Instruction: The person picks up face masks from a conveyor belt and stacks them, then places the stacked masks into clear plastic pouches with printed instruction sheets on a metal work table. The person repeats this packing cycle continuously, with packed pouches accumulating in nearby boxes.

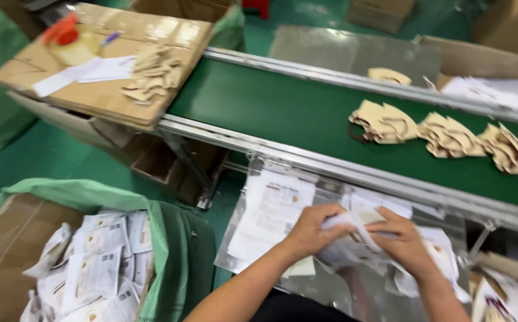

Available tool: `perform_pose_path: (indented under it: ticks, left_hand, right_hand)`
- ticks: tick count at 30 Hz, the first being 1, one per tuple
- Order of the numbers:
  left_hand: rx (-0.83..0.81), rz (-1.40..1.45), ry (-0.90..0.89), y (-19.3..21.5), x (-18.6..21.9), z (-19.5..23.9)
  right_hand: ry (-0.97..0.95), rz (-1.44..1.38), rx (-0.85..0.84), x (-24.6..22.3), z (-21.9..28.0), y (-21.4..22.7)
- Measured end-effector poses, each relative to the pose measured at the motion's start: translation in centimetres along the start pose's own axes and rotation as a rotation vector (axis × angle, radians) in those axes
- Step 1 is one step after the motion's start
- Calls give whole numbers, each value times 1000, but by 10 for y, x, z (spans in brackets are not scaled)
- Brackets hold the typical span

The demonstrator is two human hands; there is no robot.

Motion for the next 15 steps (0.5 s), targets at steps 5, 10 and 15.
perform_pose_path:
  ticks: [5,10,15]
  left_hand:
    - [-12,9,97,8,0,12]
    - [-8,43,170,21,2,10]
    - [38,-97,78,36,13,9]
  right_hand:
    - [-204,18,-216,-57,-16,-31]
    - [-245,-95,-31,-107,-49,-31]
    - [-57,38,-42,-91,-39,-72]
Point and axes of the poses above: each hand's wrist, its own z-axis away from the middle knuckle, its own y-axis out of the back of the hand, x = y × z, the point moved 5 cm from there along -z, towards the middle knuckle, and after that the axes turned 5 degrees about x, right-handed, at the moved point
